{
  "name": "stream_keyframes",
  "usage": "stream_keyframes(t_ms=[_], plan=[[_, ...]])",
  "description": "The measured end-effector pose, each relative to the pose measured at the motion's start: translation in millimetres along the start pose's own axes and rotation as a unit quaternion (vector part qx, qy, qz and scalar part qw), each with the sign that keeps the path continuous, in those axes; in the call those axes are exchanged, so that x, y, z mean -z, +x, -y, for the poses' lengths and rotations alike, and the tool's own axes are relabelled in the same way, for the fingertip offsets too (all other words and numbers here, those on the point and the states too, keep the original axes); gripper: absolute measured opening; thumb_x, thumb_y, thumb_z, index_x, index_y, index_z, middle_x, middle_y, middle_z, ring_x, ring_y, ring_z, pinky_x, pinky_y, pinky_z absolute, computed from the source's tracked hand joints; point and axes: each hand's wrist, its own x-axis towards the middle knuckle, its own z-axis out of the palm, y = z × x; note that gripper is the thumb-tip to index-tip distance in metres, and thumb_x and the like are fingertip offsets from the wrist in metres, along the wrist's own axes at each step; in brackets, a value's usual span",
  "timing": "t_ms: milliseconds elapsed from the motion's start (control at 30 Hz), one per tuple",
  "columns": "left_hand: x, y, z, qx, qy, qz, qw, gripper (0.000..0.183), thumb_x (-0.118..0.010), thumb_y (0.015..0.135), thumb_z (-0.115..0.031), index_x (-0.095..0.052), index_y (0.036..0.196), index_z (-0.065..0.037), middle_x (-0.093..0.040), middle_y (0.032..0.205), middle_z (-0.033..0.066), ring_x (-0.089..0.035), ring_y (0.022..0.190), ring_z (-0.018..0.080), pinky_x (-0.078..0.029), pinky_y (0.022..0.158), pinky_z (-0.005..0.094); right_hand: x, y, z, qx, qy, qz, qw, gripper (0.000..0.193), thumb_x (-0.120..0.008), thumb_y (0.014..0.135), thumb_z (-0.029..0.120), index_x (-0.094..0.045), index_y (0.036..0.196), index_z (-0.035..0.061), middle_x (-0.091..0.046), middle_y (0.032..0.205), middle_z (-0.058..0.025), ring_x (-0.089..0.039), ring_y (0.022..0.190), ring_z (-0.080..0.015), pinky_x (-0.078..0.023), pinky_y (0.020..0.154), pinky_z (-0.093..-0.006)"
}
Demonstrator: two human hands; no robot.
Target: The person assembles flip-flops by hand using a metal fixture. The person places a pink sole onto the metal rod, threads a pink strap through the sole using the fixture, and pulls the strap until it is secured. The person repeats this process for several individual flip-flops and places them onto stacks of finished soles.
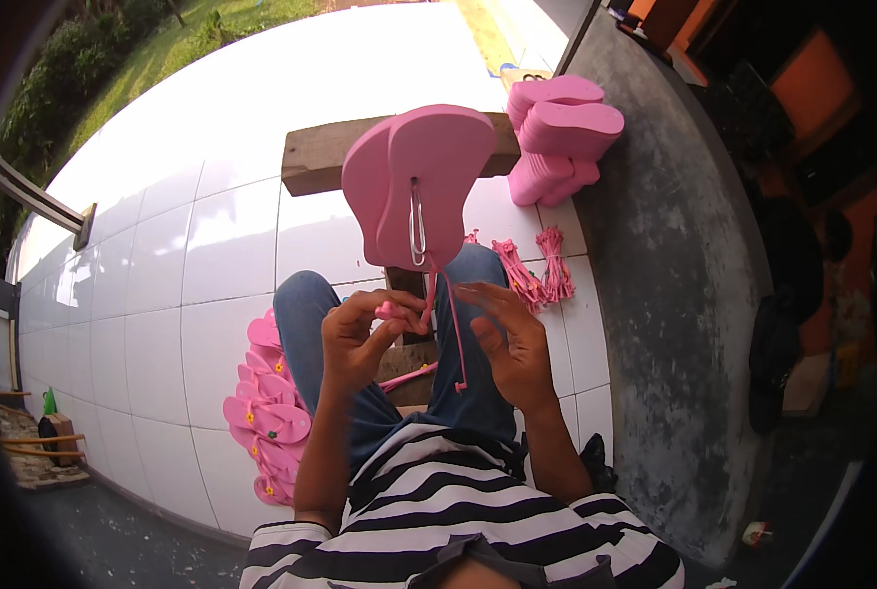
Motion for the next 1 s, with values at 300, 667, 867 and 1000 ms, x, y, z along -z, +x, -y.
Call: stream_keyframes(t_ms=[300,667,867,1000], plan=[[-7,19,6,0.09,-0.043,0.07,0.993,0.014,-0.065,0.095,-0.011,-0.064,0.098,0.003,-0.066,0.089,0.0069,-0.063,0.077,0.0124,-0.051,0.072,0.026,-15,23,-5,0.0,0.326,0.028,0.945,0.022,-0.071,0.088,0.003,-0.069,0.11,0.0,-0.069,0.105,-0.0119,-0.067,0.092,-0.0151,-0.054,0.085,-0.0284],[-16,132,-70,-0.277,0.493,-0.059,0.822,0.025,-0.07,0.089,-0.016,-0.069,0.112,-0.006,-0.066,0.1,0.0082,-0.061,0.094,0.0224,-0.051,0.075,0.0327,-41,56,22,-0.001,0.41,-0.065,0.91,0.016,-0.069,0.086,-0.006,-0.064,0.099,0.0005,-0.069,0.098,-0.0107,-0.068,0.092,-0.0148,-0.055,0.085,-0.0282],[-31,129,-82,-0.273,0.534,-0.045,0.799,0.023,-0.076,0.082,-0.017,-0.073,0.103,-0.008,-0.067,0.102,0.0077,-0.062,0.095,0.0252,-0.052,0.079,0.0365,-43,54,11,0.146,0.205,-0.053,0.967,0.017,-0.067,0.085,-0.01,-0.058,0.097,-0.0019,-0.064,0.097,-0.0176,-0.067,0.082,-0.0203,-0.057,0.074,-0.0325],[-28,127,-86,-0.29,0.551,-0.03,0.782,0.025,-0.077,0.081,-0.009,-0.071,0.105,-0.007,-0.068,0.104,0.0101,-0.068,0.084,0.0194,-0.055,0.063,0.0285,-40,55,15,0.119,0.201,-0.04,0.971,0.017,-0.067,0.084,-0.011,-0.059,0.095,-0.0015,-0.064,0.097,-0.0155,-0.066,0.084,-0.0177,-0.057,0.075,-0.0303]])
